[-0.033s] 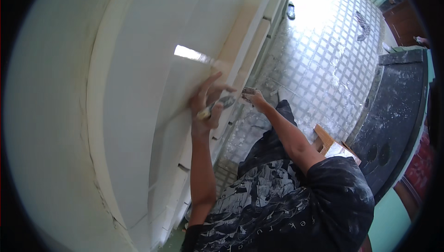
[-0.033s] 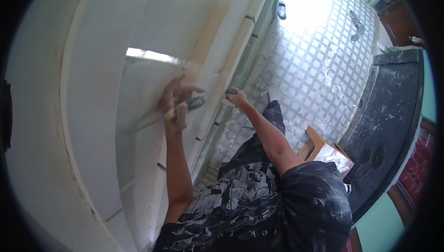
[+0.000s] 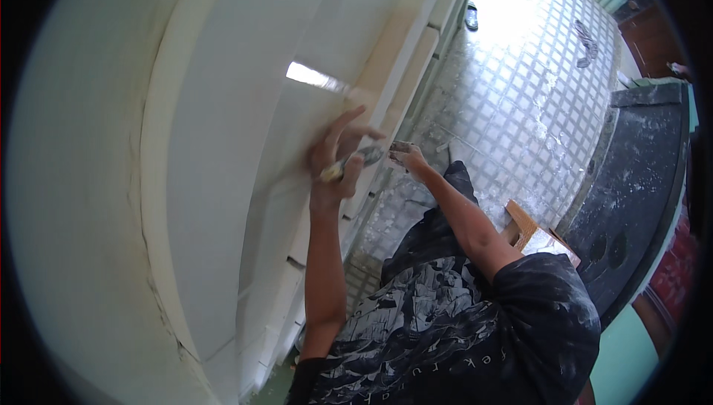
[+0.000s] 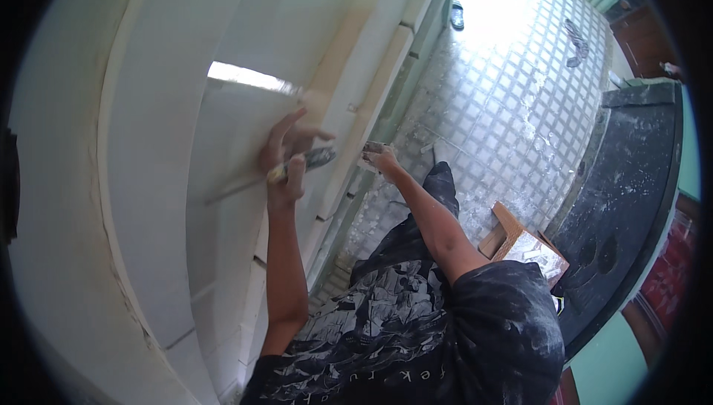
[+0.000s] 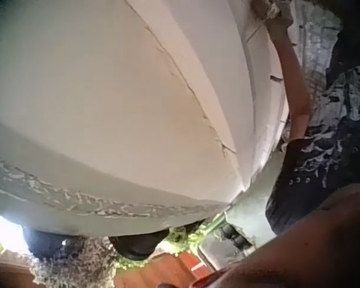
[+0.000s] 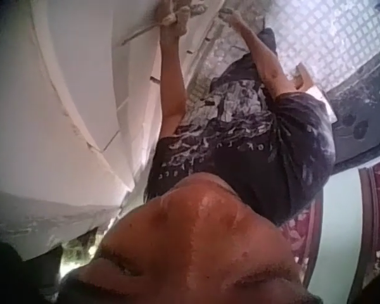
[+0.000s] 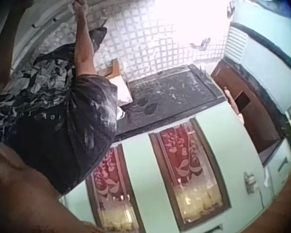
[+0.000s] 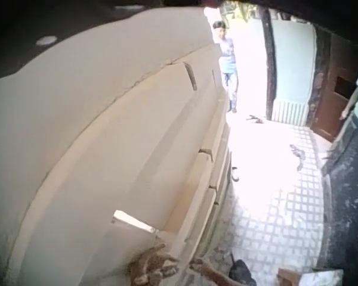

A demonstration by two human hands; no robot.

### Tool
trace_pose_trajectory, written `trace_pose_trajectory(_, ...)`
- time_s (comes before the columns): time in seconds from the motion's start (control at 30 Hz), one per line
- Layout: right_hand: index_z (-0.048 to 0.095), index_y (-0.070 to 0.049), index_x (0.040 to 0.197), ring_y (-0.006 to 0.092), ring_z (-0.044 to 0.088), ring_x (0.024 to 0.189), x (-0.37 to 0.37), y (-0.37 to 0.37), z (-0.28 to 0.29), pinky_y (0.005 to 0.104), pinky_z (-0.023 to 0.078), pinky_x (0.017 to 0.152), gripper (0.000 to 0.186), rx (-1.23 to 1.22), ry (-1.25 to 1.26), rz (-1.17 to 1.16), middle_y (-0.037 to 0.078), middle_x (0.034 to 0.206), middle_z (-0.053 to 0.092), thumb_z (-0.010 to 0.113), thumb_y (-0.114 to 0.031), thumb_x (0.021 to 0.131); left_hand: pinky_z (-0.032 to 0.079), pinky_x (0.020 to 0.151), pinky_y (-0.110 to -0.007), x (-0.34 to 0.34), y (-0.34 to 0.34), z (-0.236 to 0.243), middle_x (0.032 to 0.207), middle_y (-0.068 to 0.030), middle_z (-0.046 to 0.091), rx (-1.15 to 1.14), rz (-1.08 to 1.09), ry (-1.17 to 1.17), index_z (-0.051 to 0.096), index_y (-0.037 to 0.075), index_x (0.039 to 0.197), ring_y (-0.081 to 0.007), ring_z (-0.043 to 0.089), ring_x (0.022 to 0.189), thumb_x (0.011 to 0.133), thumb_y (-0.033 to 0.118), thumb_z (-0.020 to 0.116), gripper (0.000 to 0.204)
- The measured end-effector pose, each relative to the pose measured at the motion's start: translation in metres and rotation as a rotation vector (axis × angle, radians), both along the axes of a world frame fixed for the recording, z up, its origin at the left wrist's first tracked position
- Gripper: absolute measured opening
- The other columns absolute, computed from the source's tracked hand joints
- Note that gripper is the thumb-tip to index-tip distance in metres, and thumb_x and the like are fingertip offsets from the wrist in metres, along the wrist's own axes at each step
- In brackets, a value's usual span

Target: Applying plaster or filler to a structured wall with horizontal ridges using a putty knife and a handheld container of material.

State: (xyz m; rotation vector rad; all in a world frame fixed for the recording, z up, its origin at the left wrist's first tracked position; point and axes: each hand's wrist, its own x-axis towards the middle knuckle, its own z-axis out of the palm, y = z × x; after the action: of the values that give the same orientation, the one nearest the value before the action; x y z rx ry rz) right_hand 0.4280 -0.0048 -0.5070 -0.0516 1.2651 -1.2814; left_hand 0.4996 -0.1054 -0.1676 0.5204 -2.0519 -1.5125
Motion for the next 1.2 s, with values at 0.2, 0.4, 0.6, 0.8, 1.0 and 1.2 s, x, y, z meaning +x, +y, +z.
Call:
trace_pose_trajectory(0.2, 0.061, 0.001, 0.115, 0.0128, 0.062, 0.083, 0.087, 0.027, 0.004, 0.0262, 0.05, 0.072, 0.033, -0.011, -0.026, -0.069, 0.006, 0.102, 0.067, 0.048, 0.004, 0.084, 0.046, 0.071, -0.025, 0.0, -0.004, 0.004, 0.086, -0.0102, 0.066, -0.119, -0.064, 0.039, 0.046, -0.001, 0.128, -0.0121, 0.061, 0.078, 0.093, 0.04, 0.05, 0.053)
trace_pose_trajectory(0.4, 0.063, 0.001, 0.11, 0.014, 0.062, 0.081, 0.149, 0.045, 0.002, 0.0261, 0.05, 0.07, 0.03, 0.059, 0.016, 0.029, 0.007, 0.097, 0.067, 0.049, 0.005, 0.084, 0.05, 0.066, -0.026, -0.001, -0.003, 0.006, 0.082, -0.0093, 0.067, -0.128, -0.072, 0.084, 0.05, 0.0, 0.123, -0.013, 0.062, 0.072, 0.093, 0.041, 0.05, 0.051)
trace_pose_trajectory(0.6, 0.062, 0.001, 0.111, 0.0128, 0.061, 0.081, 0.155, 0.062, 0.015, 0.0287, 0.051, 0.073, 0.032, -0.089, 0.181, 0.611, 0.006, 0.096, 0.067, 0.061, -0.009, 0.081, 0.051, 0.066, -0.027, 0.0, -0.004, 0.002, 0.08, -0.0082, 0.068, -0.098, -0.084, 0.116, 0.051, 0.002, 0.121, -0.0141, 0.063, 0.069, 0.095, 0.036, 0.049, 0.043)
trace_pose_trajectory(0.8, 0.058, 0.002, 0.118, 0.0175, 0.062, 0.095, 0.126, 0.078, 0.059, 0.0314, 0.051, 0.082, 0.039, -0.537, 0.247, 1.05, 0.011, 0.109, 0.066, 0.06, -0.006, 0.08, 0.051, 0.066, -0.029, 0.001, -0.004, 0.003, 0.079, -0.0077, 0.068, -0.119, -0.09, 0.097, 0.052, 0.004, 0.121, -0.0143, 0.063, 0.07, 0.096, 0.031, 0.048, 0.037)
trace_pose_trajectory(1.0, 0.06, -0.001, 0.115, 0.03, 0.057, 0.113, 0.094, 0.09, 0.115, 0.036, 0.044, 0.095, 0.038, -0.66, 0.953, 0.503, 0.017, 0.118, 0.061, 0.047, 0.005, 0.08, 0.051, 0.066, -0.028, 0.003, -0.001, 0.007, 0.08, -0.0076, 0.068, -0.105, -0.075, 0.098, 0.051, 0.006, 0.122, -0.0133, 0.063, 0.069, 0.095, 0.023, 0.049, 0.032)
trace_pose_trajectory(1.2, 0.061, -0.005, 0.114, 0.0297, 0.053, 0.117, 0.073, 0.08, 0.115, 0.0386, 0.04, 0.1, 0.041, -0.779, 1.437, 0.578, 0.014, 0.123, 0.058, 0.053, -0.001, 0.074, 0.051, 0.065, -0.027, 0.004, 0.0, 0.012, 0.08, -0.0076, 0.068, -0.096, -0.074, 0.087, 0.051, 0.005, 0.122, -0.0121, 0.062, 0.069, 0.095, 0.021, 0.049, 0.031)
